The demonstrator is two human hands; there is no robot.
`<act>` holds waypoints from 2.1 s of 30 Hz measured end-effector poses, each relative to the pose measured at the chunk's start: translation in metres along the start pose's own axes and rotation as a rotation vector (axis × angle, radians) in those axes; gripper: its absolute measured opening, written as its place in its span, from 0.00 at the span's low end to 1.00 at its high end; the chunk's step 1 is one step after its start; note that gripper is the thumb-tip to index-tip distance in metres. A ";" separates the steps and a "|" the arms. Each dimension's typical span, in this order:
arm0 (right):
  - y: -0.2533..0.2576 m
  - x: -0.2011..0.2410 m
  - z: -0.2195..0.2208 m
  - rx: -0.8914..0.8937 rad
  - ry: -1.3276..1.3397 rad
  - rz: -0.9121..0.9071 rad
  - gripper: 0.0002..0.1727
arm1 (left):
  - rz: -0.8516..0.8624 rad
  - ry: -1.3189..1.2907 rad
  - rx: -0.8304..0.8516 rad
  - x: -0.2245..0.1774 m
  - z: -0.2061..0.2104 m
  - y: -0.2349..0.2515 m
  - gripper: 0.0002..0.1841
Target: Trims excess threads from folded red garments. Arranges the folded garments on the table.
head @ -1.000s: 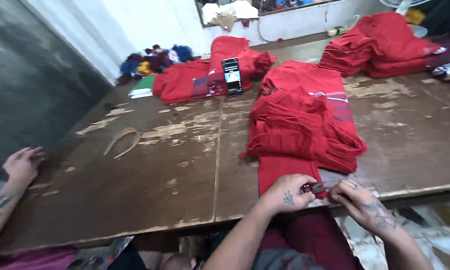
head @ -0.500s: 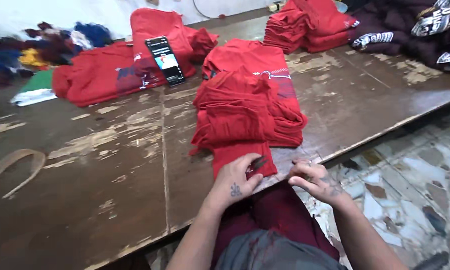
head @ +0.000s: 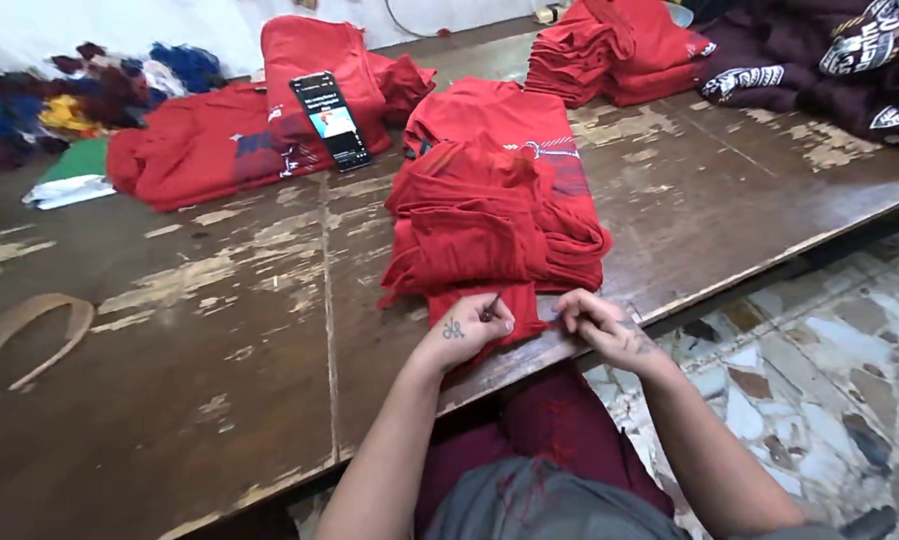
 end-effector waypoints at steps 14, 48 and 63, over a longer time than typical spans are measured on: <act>0.018 0.022 0.021 0.168 -0.391 -0.009 0.17 | -0.070 0.542 0.194 -0.010 0.018 -0.007 0.16; -0.008 0.031 -0.003 0.094 -0.583 0.063 0.10 | 0.068 0.115 -0.134 0.009 0.029 0.008 0.16; -0.043 0.043 -0.005 -0.218 -0.544 -0.032 0.11 | 0.591 0.988 0.034 -0.023 0.057 -0.033 0.11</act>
Point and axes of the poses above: each hand's wrist, its own y-axis towards the middle knuckle, its own z-axis out of the palm, x = y × z, the point moved 4 cm from there along y, towards the middle knuckle, and after that the axes turned 12 degrees about -y, right-handed, at the moved point
